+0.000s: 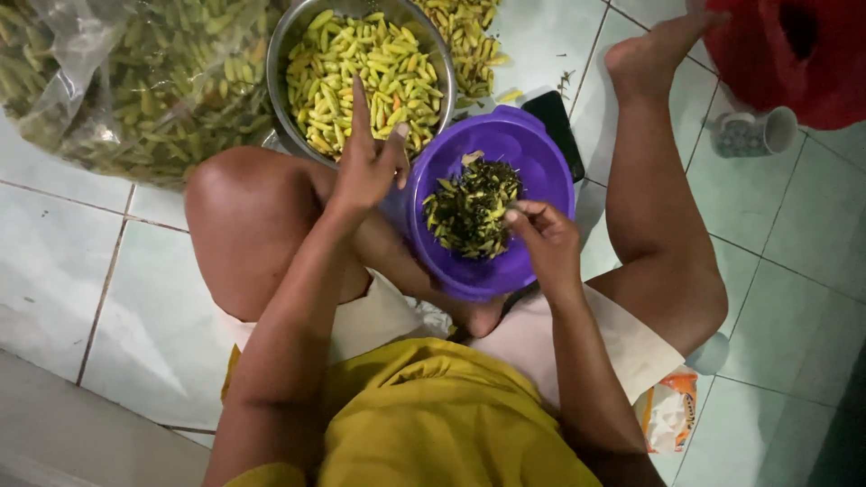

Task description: A person sits on the floor and manually removes the stems from green chilies, sorting them into a bowl.

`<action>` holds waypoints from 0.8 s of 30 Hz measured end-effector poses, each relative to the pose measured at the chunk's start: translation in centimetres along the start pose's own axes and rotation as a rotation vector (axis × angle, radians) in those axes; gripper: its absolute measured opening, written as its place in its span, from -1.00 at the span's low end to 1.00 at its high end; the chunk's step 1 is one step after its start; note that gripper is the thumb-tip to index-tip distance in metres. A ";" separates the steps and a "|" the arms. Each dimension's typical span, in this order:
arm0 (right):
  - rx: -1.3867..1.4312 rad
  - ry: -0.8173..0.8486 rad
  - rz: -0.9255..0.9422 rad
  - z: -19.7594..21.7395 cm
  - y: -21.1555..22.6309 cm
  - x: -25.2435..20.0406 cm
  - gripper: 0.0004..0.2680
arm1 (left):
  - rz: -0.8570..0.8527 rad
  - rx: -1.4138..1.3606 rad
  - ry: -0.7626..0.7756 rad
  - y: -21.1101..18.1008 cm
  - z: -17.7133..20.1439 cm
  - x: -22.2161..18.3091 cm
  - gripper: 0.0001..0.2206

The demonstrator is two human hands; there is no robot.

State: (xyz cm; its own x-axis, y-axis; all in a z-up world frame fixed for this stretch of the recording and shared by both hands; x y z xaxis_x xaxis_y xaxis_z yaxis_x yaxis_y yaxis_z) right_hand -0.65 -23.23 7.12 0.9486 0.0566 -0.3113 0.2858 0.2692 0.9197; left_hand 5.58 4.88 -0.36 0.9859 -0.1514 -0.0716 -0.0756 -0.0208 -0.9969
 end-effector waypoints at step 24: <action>0.445 0.207 -0.116 -2.2 -2.3 2.6 -0.95 | -0.046 -0.037 0.665 -1.7 -6.5 -2.1 -0.71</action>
State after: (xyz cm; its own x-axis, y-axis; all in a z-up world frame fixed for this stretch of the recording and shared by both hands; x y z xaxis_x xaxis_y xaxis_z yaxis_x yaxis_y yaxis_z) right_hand 0.81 -21.55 3.66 0.8733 0.2527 -0.4165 0.4605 -0.1489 0.8751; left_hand 2.66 -1.24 1.64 0.6868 -0.7266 0.0182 -0.0522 -0.0743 -0.9959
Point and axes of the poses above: each hand's wrist, its own x-axis towards the middle knuckle, its own z-axis out of the back of the hand, y = z × x, the point moved 3 cm from there along x, towards the middle knuckle, and after that the axes turned 6 degrees about y, right-handed, at the moved point
